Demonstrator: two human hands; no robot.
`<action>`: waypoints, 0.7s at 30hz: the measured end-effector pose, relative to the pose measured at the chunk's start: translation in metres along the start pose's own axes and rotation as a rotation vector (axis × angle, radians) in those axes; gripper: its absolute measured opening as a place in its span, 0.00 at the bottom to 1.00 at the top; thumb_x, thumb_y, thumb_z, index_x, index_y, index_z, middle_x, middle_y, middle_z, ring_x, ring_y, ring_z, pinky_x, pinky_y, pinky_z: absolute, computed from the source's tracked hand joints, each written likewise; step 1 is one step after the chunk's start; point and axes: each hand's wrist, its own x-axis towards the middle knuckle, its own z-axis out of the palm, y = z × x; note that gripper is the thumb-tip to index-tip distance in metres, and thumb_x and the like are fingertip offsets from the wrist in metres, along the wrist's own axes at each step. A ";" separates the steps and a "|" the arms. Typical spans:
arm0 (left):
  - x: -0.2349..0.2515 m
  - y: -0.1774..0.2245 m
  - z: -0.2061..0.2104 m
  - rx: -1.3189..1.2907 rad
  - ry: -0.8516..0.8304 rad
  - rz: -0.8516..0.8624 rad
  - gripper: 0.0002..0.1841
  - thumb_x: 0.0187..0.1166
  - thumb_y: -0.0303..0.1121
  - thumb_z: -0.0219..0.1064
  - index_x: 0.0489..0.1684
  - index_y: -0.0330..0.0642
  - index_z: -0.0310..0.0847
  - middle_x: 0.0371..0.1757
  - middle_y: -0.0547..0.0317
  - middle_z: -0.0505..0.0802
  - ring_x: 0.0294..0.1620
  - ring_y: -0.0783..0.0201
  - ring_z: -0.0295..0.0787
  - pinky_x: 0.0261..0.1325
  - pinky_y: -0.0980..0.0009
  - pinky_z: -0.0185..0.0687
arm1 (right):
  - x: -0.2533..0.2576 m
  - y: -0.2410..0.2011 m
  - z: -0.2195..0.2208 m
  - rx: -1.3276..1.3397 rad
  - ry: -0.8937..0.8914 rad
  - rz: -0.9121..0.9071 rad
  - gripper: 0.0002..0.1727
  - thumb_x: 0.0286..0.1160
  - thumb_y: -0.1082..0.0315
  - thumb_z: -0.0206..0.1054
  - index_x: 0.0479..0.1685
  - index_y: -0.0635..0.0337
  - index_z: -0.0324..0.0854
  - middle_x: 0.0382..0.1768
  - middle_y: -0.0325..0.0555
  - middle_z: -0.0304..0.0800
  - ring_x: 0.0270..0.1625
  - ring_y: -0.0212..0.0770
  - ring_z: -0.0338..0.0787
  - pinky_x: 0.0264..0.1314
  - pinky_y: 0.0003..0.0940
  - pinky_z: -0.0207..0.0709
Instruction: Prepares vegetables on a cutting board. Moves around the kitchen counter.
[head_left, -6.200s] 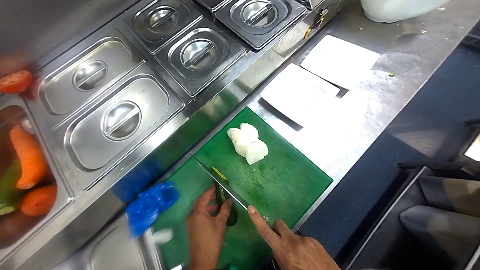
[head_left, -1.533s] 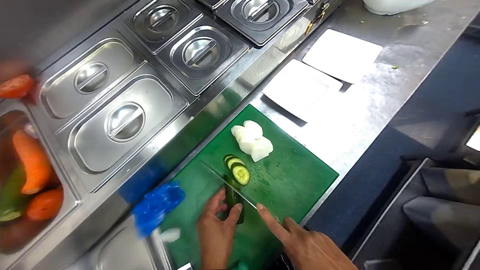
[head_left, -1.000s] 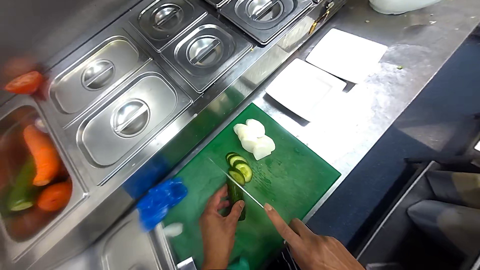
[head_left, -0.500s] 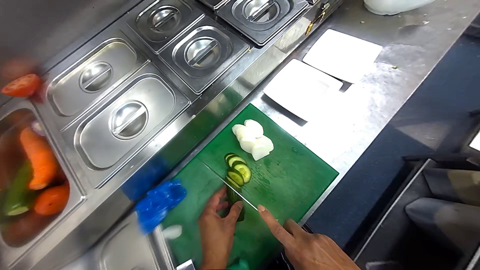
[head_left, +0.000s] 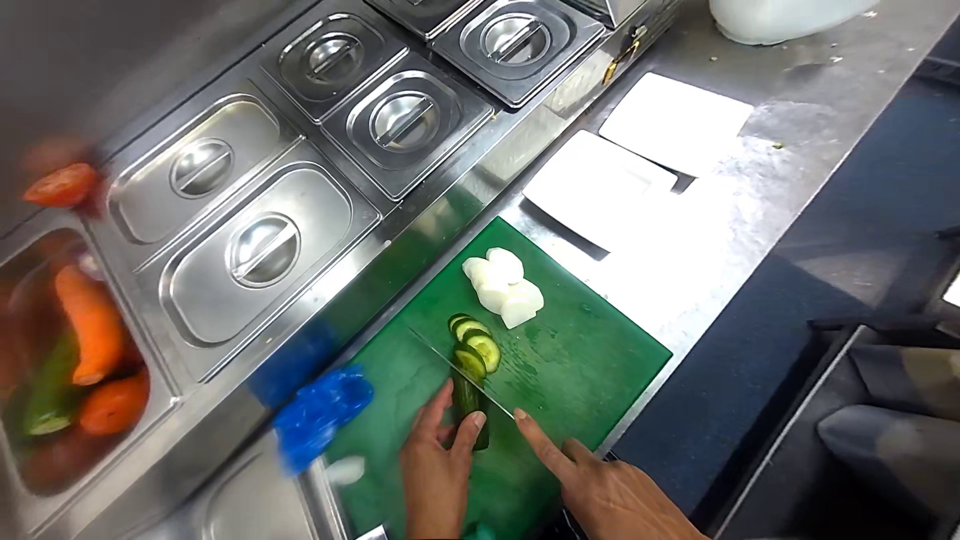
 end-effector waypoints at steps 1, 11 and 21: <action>-0.001 0.000 0.001 0.001 0.000 -0.008 0.32 0.72 0.40 0.80 0.78 0.44 0.78 0.64 0.50 0.90 0.42 0.61 0.97 0.40 0.61 0.99 | -0.001 0.002 0.001 0.010 0.025 0.005 0.41 0.79 0.75 0.58 0.95 0.43 0.56 0.36 0.58 0.87 0.21 0.54 0.88 0.22 0.49 0.83; -0.002 -0.005 0.006 -0.031 0.046 0.016 0.31 0.70 0.39 0.81 0.75 0.43 0.82 0.58 0.52 0.93 0.41 0.62 0.97 0.39 0.62 0.98 | -0.021 -0.006 -0.004 -0.026 0.141 -0.077 0.35 0.83 0.72 0.57 0.92 0.47 0.61 0.33 0.55 0.85 0.17 0.49 0.85 0.16 0.43 0.79; -0.002 -0.007 0.004 -0.028 0.018 0.043 0.31 0.71 0.39 0.80 0.76 0.45 0.81 0.64 0.52 0.91 0.46 0.63 0.97 0.44 0.63 0.98 | -0.018 -0.007 -0.007 -0.036 0.121 -0.087 0.36 0.80 0.73 0.58 0.92 0.44 0.62 0.32 0.55 0.85 0.16 0.50 0.84 0.16 0.43 0.79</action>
